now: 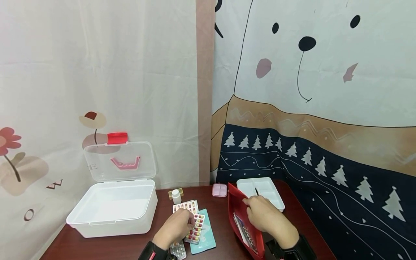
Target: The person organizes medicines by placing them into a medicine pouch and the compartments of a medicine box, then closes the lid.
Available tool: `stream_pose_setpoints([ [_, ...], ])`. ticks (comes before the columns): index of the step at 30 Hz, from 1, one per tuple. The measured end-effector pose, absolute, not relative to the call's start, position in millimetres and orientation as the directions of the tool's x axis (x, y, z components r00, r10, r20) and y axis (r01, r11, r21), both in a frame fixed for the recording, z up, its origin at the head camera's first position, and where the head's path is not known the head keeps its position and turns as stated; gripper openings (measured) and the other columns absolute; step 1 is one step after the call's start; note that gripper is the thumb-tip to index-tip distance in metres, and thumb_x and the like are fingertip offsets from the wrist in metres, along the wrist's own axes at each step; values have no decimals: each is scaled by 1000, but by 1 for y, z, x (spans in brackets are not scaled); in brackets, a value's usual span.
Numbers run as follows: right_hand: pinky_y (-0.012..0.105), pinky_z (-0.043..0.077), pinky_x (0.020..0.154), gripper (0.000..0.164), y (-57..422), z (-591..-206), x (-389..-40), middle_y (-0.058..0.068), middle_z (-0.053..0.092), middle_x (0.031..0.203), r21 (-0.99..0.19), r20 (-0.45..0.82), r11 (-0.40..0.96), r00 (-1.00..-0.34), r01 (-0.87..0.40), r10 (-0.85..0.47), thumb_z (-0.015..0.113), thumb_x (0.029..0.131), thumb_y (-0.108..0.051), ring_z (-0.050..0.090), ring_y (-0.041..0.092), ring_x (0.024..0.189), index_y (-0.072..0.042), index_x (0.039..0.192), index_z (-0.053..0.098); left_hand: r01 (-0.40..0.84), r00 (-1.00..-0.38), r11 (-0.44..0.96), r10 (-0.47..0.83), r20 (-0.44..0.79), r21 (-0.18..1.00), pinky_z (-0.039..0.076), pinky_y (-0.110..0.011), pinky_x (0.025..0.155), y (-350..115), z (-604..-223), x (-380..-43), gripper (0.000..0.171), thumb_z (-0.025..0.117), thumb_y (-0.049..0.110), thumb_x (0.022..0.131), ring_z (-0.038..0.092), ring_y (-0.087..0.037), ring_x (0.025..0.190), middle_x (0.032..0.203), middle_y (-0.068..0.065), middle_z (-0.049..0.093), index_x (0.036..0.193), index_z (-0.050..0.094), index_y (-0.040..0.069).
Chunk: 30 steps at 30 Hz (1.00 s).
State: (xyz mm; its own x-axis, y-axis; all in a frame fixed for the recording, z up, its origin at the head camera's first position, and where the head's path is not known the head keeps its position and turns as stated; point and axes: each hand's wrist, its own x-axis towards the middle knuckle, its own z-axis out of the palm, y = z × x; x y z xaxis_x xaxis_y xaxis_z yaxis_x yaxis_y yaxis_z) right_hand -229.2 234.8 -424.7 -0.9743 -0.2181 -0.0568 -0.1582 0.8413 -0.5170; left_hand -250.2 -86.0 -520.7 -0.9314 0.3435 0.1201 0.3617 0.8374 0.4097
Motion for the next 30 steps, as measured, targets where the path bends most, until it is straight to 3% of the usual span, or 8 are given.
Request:
stream_pose_setpoints([
  [10,43,69,72,35,236,-427,-229,18,77,129,-507,-49,845,-973,-169,-224,66,103,-1,74,20,99,2,136,74,391,-920,843,364,143,369,49,-28,65,-85,-524,-253,21,82,1,75,57,-5,71,74,9,68,75,79,21],
  [17,42,69,71,35,236,-427,-228,19,77,129,-513,-53,843,-974,-163,-220,66,103,-1,75,20,98,3,137,74,402,-915,841,375,146,361,49,-28,65,-85,-522,-253,17,83,4,81,55,-5,70,74,9,68,76,78,20],
  [21,43,69,70,35,237,-428,-228,19,77,129,-521,-59,838,-973,-160,-222,67,102,-1,75,19,96,3,137,74,388,-922,846,358,151,365,52,-33,69,-84,-519,-252,15,84,8,84,58,-9,79,82,6,68,80,78,21],
  [24,43,69,70,35,237,-428,-229,19,77,128,-518,-52,838,-972,-169,-229,67,102,-1,75,20,97,3,137,74,408,-912,844,359,198,349,54,-35,74,-82,-511,-250,14,84,10,87,60,-11,85,85,7,67,81,77,21],
  [30,43,69,71,35,236,-428,-230,17,77,128,-518,-63,841,-974,-155,-218,67,103,-2,75,20,97,2,137,74,501,-855,805,406,322,317,56,-29,77,-69,-487,-246,9,84,13,93,59,-9,90,91,10,70,92,81,20],
])
